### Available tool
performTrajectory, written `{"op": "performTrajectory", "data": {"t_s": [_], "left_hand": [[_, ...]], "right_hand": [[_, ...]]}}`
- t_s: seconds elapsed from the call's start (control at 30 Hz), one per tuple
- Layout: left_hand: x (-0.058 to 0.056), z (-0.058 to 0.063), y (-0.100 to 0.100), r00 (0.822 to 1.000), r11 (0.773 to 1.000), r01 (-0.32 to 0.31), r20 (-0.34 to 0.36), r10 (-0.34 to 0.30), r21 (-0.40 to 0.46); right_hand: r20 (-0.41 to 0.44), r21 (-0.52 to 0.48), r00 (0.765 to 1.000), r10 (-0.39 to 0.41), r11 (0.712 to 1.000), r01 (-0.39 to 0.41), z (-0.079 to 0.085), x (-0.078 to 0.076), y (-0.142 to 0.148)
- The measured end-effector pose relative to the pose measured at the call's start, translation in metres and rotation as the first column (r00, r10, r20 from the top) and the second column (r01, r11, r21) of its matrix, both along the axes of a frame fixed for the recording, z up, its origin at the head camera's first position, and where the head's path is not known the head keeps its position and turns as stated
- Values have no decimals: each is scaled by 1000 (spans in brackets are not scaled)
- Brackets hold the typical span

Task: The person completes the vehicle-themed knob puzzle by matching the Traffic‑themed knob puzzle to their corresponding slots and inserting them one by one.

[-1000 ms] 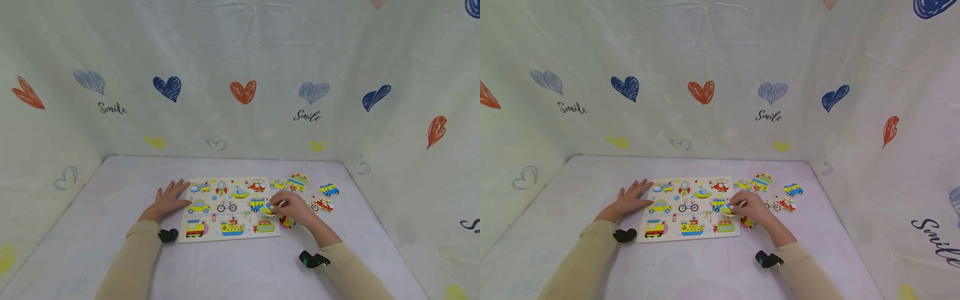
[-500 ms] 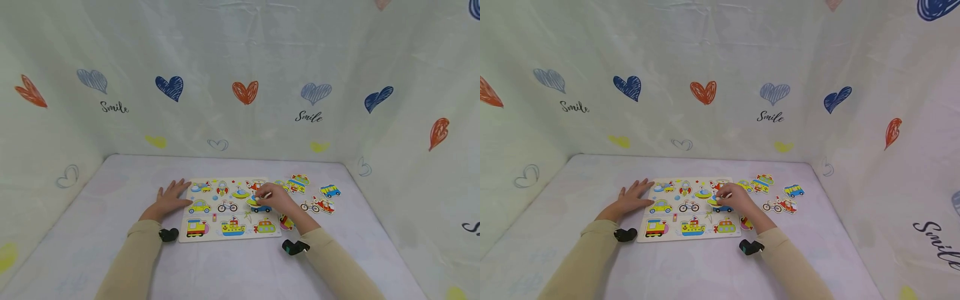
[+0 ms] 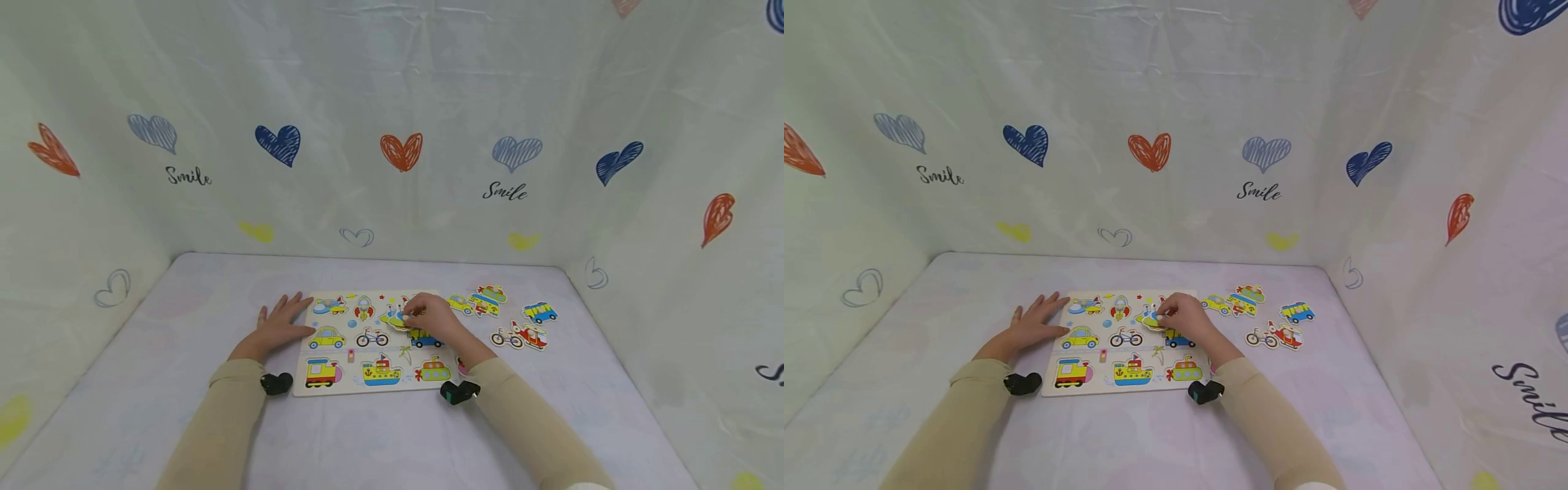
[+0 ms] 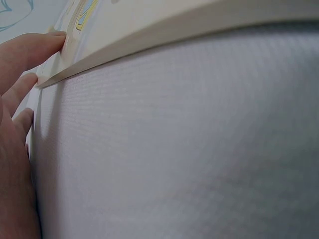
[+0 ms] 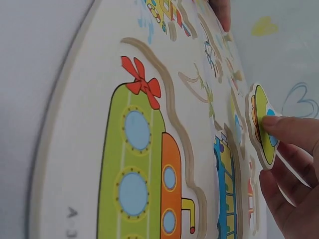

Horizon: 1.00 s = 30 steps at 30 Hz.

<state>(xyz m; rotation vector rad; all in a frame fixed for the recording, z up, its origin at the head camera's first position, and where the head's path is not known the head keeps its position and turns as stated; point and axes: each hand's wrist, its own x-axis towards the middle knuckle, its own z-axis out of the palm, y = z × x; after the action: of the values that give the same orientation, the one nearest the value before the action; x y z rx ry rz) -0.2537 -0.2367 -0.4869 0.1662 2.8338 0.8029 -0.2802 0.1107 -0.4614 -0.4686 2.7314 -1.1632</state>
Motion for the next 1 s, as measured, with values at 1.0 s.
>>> {"op": "performTrajectory", "data": {"t_s": [1.0], "left_hand": [[-1,2,3,1000,1000,-17,7,17,-17]], "right_hand": [[21,31,1000,-20,999,19,-11,-20,-22]]}}
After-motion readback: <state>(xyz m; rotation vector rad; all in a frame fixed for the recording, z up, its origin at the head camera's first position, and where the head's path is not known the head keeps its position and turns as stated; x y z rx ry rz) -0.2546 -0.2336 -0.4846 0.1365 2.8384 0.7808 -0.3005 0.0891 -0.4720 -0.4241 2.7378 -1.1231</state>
